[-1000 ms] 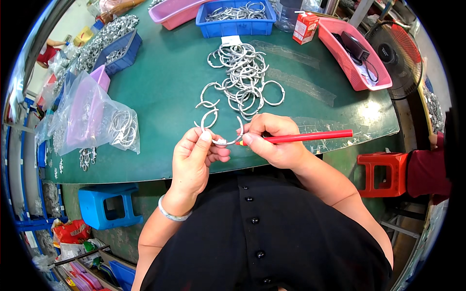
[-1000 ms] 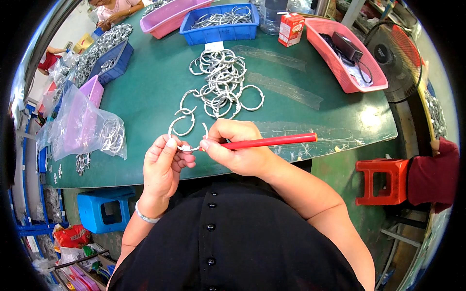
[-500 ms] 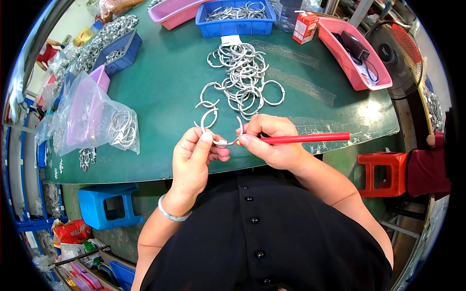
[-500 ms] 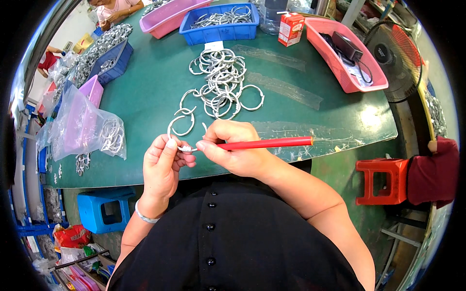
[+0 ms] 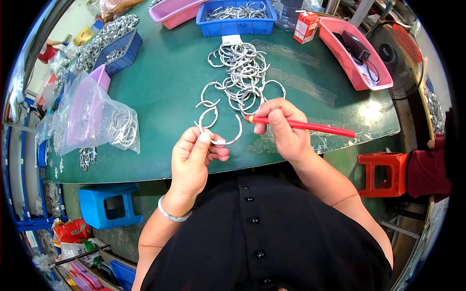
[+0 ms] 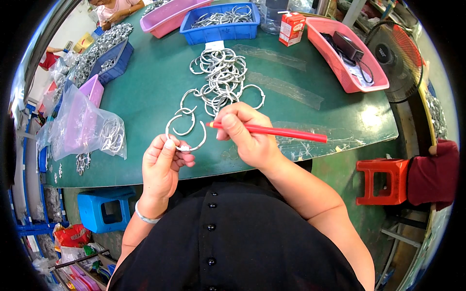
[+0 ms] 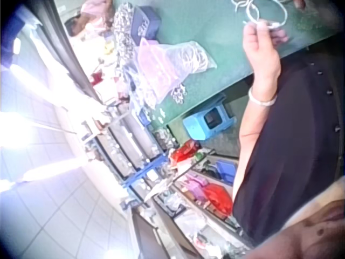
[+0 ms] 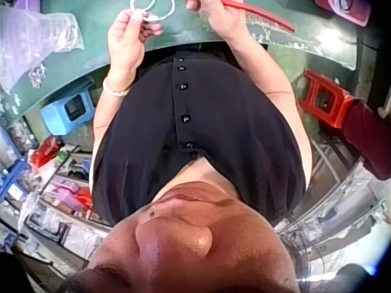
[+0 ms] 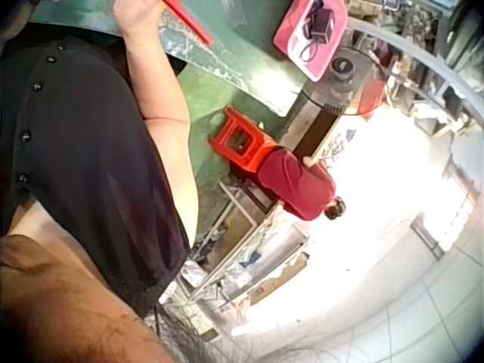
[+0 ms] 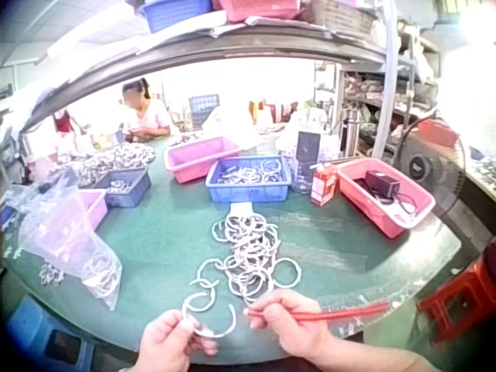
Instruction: The person cleans metal rings by hand and with a tool, picking them from a pile and placing them into a plastic bag after processing.
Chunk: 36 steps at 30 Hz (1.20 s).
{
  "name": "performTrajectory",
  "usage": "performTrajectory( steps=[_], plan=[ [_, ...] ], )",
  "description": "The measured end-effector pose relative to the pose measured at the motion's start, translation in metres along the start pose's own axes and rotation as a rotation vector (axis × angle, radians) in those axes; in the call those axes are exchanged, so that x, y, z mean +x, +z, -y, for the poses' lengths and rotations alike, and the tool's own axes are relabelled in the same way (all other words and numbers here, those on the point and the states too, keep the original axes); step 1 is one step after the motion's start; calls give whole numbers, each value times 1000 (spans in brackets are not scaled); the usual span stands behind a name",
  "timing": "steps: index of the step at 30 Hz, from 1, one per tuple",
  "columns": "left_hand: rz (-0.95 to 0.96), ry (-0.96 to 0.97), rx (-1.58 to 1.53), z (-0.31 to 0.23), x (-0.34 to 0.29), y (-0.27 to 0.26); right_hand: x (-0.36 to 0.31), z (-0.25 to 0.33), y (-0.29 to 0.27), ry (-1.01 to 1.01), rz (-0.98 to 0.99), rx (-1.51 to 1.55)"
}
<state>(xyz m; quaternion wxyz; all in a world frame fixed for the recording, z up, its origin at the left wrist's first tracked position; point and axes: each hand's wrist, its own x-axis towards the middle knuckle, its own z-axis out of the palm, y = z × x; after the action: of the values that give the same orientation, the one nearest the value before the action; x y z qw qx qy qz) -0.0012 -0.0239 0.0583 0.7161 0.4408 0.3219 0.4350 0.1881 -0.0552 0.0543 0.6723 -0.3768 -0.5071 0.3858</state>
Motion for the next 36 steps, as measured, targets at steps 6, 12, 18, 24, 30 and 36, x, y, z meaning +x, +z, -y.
performTrajectory(
  steps=[6,12,18,24,30,36],
  plan=[
    [12,20,-7,0,0,0,0,-4,-4,92,0,-97],
    [33,75,48,0,-2,1,-2,3,2,117,93,-196],
    [50,164,89,10,0,-6,-2,4,1,-184,175,-306],
    [87,163,-15,17,4,-15,-4,18,12,-404,270,-476],
    [119,79,-163,19,5,-15,-4,15,17,-558,249,-549],
    [110,15,-205,20,2,-14,-3,15,20,-550,272,-530]
  ],
)
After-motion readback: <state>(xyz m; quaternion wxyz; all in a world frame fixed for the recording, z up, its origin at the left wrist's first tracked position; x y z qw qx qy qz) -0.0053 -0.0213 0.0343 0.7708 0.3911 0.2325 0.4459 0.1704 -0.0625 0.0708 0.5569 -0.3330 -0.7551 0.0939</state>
